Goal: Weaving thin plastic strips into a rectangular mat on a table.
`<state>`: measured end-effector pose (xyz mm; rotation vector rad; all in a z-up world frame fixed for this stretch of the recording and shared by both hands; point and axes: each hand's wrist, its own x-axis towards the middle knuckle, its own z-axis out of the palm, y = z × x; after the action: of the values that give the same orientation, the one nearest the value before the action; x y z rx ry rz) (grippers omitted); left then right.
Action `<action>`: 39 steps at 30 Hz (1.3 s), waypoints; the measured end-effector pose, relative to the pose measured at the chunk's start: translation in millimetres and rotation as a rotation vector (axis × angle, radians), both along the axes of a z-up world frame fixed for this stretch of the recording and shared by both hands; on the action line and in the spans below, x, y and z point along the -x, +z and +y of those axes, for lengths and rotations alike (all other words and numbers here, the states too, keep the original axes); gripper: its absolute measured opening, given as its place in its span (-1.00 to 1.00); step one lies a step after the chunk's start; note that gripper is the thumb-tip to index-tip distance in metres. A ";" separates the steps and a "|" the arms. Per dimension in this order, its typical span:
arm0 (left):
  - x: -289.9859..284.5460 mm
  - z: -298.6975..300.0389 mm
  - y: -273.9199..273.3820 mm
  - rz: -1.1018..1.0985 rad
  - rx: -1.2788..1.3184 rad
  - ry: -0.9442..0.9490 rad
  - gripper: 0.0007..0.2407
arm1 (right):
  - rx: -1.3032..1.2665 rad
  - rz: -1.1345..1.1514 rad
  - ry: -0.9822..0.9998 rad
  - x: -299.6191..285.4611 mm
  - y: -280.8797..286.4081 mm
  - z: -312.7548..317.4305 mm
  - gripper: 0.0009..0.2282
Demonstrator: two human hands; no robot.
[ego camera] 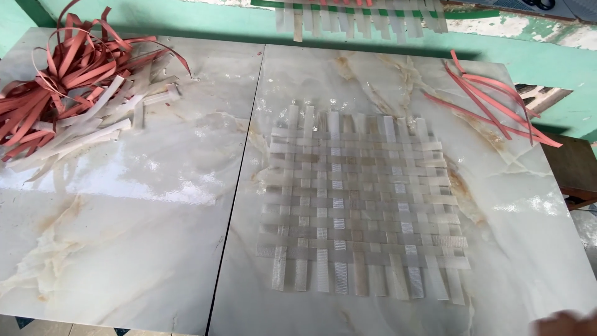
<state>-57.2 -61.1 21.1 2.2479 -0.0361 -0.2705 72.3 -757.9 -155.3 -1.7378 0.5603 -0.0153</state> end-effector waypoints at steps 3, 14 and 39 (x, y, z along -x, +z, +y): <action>-1.3 -1.7 -1.0 -0.148 0.050 -0.018 -0.95 | 0.187 0.079 -0.126 -8.8 -21.9 23.8 -0.69; -124.0 -34.2 -35.0 -0.704 -0.291 -0.261 -0.70 | 1.067 -0.031 0.141 10.0 130.4 326.8 -0.73; -134.3 -0.4 -73.9 -0.679 -0.551 -0.232 -0.41 | 0.484 0.343 0.104 -27.4 198.9 446.4 -0.80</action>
<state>77.1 -61.5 -52.9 2.7821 -0.6532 0.4249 99.7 -311.6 43.6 -2.2603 0.7595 0.2433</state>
